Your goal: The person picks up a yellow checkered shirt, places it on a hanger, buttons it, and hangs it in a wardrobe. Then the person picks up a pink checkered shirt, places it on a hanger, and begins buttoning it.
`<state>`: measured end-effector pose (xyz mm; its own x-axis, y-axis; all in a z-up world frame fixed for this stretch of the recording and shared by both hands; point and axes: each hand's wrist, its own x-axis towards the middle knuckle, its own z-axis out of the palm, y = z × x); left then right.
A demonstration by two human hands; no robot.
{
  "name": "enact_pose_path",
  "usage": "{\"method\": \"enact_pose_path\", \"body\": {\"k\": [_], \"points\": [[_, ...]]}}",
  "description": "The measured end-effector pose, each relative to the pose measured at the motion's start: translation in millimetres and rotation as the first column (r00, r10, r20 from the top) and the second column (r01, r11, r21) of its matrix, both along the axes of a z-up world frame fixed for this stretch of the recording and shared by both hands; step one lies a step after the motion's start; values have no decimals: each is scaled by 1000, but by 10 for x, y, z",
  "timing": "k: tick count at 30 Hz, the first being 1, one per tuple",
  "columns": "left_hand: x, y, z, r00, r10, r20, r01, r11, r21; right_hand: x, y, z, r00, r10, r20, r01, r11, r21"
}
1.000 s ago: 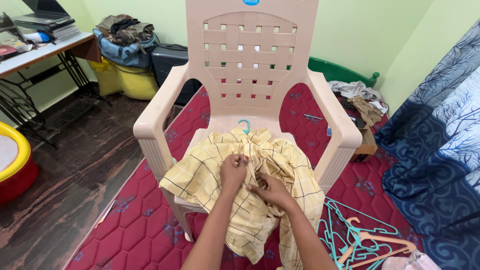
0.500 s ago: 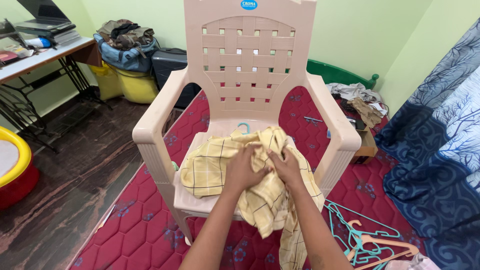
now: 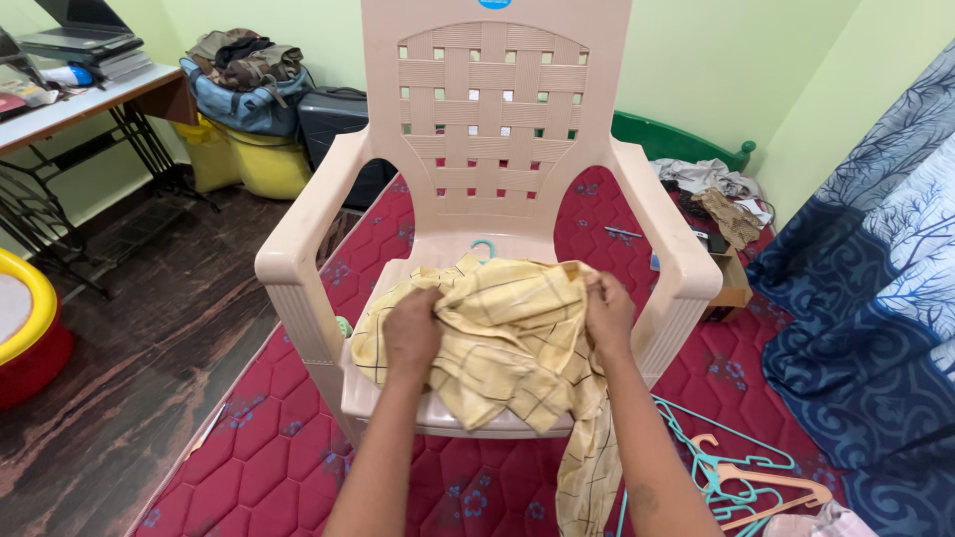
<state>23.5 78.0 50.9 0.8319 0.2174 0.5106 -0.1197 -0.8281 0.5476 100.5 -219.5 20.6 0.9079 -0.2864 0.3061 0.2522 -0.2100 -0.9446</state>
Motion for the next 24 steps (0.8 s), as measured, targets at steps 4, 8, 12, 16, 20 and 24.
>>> {"method": "enact_pose_path", "body": {"k": [4, 8, 12, 16, 20, 24], "points": [[-68, 76, 120, 969, 158, -188, -138, 984, 113, -132, 149, 17, 966, 199, -166, -223, 965, -136], [-276, -230, 406, 889, 203, 411, -269, 957, 110, -99, 230, -185, 933, 317, -172, -324, 946, -12], [-357, -743, 477, 842, -420, 340, 520, 800, -300, -143, 299, -282, 911, 368, -187, -367, 929, 38], [-339, -971, 211, 907, -410, 96, 416, 841, -346, -195, 265, -334, 938, 299, -173, -323, 938, -130], [-257, -798, -256, 953, -295, -70, 273, 935, -225, -446, 188, -333, 923, 254, -289, -322, 920, -223], [-190, -791, -334, 943, -281, -180, 268, 959, -89, -631, 252, -105, 919, 243, -312, -385, 730, -564]]}}
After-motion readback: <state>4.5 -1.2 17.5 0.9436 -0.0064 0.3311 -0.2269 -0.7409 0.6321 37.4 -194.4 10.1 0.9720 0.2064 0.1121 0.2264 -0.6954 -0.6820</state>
